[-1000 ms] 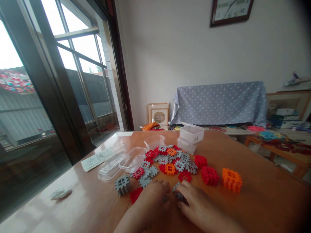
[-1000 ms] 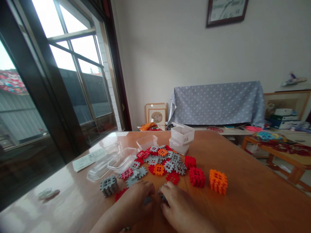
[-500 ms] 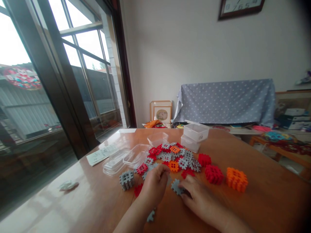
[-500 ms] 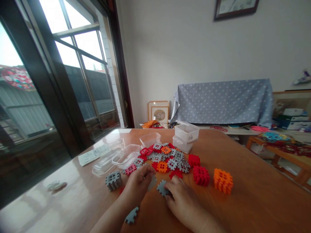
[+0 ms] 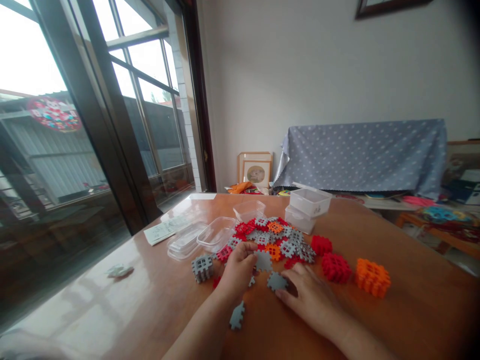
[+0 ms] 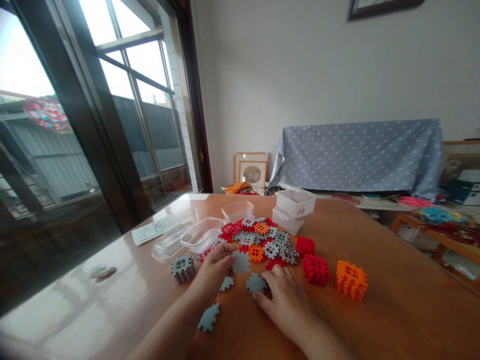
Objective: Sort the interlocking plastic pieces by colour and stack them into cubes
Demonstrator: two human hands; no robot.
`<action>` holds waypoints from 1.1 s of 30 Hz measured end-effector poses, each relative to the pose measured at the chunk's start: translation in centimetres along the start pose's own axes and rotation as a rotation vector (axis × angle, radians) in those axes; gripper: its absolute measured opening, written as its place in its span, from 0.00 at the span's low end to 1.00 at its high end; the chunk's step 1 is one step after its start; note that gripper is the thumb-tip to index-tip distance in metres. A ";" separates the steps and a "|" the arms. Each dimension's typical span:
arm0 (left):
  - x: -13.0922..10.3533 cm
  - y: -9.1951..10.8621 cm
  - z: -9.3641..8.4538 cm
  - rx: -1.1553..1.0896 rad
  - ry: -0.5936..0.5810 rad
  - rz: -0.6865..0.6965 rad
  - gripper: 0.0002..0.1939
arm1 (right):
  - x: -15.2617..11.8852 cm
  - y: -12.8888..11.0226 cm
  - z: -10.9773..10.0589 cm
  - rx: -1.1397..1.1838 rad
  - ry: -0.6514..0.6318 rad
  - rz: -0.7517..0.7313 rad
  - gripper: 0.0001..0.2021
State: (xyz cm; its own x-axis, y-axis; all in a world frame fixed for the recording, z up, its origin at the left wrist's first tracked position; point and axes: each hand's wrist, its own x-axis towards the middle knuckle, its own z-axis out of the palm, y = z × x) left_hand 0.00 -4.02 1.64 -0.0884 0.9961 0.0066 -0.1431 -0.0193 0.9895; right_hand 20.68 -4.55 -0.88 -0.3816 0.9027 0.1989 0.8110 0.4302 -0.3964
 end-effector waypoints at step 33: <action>1.3 0.3 -4.3 0.745 0.028 0.224 0.09 | 0.9 1.8 -0.1 0.245 -0.004 -0.004 0.24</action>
State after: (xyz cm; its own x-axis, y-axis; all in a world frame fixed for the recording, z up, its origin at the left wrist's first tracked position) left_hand -4.39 -3.08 1.34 -0.0630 0.9726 0.2239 0.5805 -0.1468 0.8009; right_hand 21.86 -2.96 -1.31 -0.3865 0.9010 0.1972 0.6779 0.4225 -0.6016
